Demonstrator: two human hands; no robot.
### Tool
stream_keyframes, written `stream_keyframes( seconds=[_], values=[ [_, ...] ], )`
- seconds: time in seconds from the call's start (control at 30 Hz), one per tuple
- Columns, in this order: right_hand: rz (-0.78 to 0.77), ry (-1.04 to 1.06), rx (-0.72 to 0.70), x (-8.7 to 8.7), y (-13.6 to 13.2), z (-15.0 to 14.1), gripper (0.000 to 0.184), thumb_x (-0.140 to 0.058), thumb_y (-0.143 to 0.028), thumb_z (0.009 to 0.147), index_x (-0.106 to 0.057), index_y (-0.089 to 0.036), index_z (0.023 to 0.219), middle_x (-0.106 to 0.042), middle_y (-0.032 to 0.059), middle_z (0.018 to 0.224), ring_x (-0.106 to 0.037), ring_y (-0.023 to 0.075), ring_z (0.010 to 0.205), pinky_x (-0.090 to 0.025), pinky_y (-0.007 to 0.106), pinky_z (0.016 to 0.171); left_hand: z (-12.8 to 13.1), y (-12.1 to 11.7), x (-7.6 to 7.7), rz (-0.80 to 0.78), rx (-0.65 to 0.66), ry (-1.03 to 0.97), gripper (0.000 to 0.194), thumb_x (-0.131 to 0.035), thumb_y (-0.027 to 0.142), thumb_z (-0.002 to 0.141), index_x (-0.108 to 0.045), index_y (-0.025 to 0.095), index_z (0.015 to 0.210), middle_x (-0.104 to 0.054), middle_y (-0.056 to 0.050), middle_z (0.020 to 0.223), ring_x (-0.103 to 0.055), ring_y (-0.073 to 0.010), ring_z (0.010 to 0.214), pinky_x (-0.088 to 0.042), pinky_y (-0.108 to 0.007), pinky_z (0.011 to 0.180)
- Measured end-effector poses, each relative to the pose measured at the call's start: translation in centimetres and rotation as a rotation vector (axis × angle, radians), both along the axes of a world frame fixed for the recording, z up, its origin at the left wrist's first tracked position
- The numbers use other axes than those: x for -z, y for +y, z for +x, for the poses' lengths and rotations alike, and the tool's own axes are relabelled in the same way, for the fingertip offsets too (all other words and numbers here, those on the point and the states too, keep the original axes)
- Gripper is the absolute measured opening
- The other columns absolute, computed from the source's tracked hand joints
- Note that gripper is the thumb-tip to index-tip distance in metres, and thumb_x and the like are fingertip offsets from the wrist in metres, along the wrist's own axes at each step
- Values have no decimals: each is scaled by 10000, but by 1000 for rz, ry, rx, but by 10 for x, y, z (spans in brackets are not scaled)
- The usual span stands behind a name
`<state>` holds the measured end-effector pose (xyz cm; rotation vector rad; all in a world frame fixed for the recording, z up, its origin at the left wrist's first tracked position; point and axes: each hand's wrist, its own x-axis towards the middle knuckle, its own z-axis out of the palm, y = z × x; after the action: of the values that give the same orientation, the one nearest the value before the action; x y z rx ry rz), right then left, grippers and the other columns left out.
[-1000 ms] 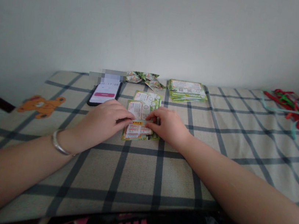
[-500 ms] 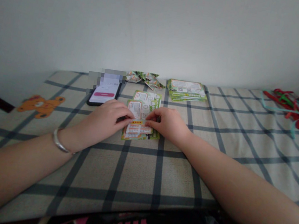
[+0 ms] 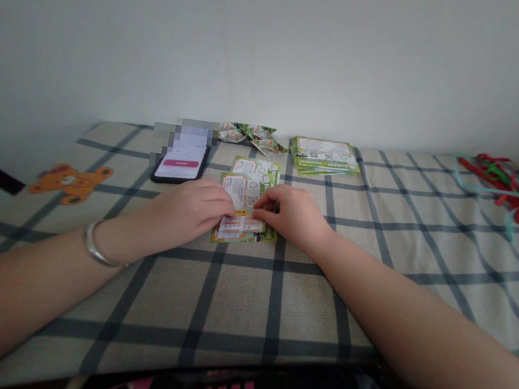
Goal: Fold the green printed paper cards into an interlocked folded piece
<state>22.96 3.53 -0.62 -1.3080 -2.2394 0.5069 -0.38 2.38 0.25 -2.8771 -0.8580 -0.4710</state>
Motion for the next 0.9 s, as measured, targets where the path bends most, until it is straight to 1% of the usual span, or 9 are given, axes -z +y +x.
stream_keyframes(
  seconds=[0.17,0.23,0.33,0.47,0.6,0.67,0.77,0.83,0.9],
  values=[
    [6,43,-13,4,1,2,97,-759,-298,771,-740,-219,823,-685,3,734,-600,137,664,-428,278,627,-8,-8,-11,-84,-4,114,338,-479,102,886,-680,184,1145,-703,-63,1111,-627,-227,1030,-506,-394,941],
    [16,47,-18,5,1,3,108,-755,-309,775,-742,-219,833,-683,6,743,-602,139,674,-430,278,627,-9,-12,-16,-110,-39,127,350,-467,110,878,-677,183,1149,-700,-71,1124,-634,-230,1040,-507,-398,949],
    [29,35,-18,4,0,3,117,-748,-315,781,-741,-217,844,-681,12,760,-600,144,688,-428,280,632,-9,-15,-19,-140,-34,142,360,-455,106,867,-691,190,1124,-699,-65,1143,-639,-225,1051,-502,-390,959],
    [59,-14,-28,-1,-1,2,73,-694,-266,824,-729,-202,835,-672,22,772,-590,149,713,-418,283,649,-10,-16,-19,-135,-46,165,413,-452,100,858,-675,219,1184,-674,-56,1215,-620,-229,1087,-496,-397,963],
    [136,0,-34,-4,1,3,127,-636,-267,872,-710,-185,809,-656,28,753,-572,153,700,-416,290,646,-8,-20,-18,-129,-91,195,426,-448,107,865,-660,232,1213,-657,-58,1230,-608,-233,1092,-499,-408,956],
    [222,50,-113,-5,0,4,118,-636,-262,876,-702,-186,814,-677,35,788,-597,164,755,-450,306,714,-7,-22,-19,-123,-100,218,424,-449,105,866,-660,232,1210,-660,-57,1214,-610,-232,1081,-505,-408,946],
    [362,58,-328,-8,-5,6,91,-675,-265,860,-709,-181,871,-709,59,895,-630,186,868,-479,334,800,-5,-23,-22,-114,-98,242,392,-463,114,870,-668,220,1187,-663,-60,1191,-619,-233,1063,-515,-412,934],
    [415,15,-436,-9,-10,5,112,-670,-262,872,-720,-176,922,-722,70,949,-639,184,882,-489,335,809,-5,-23,-24,-118,-93,244,360,-479,123,870,-677,207,1159,-666,-65,1173,-627,-237,1050,-523,-421,929],
    [406,-50,-509,-9,-15,5,146,-612,-250,916,-725,-174,968,-727,79,984,-647,187,922,-505,329,823,-5,-22,-24,-137,-94,250,337,-496,132,869,-681,204,1141,-670,-65,1160,-635,-239,1037,-533,-426,920]
  ],
)
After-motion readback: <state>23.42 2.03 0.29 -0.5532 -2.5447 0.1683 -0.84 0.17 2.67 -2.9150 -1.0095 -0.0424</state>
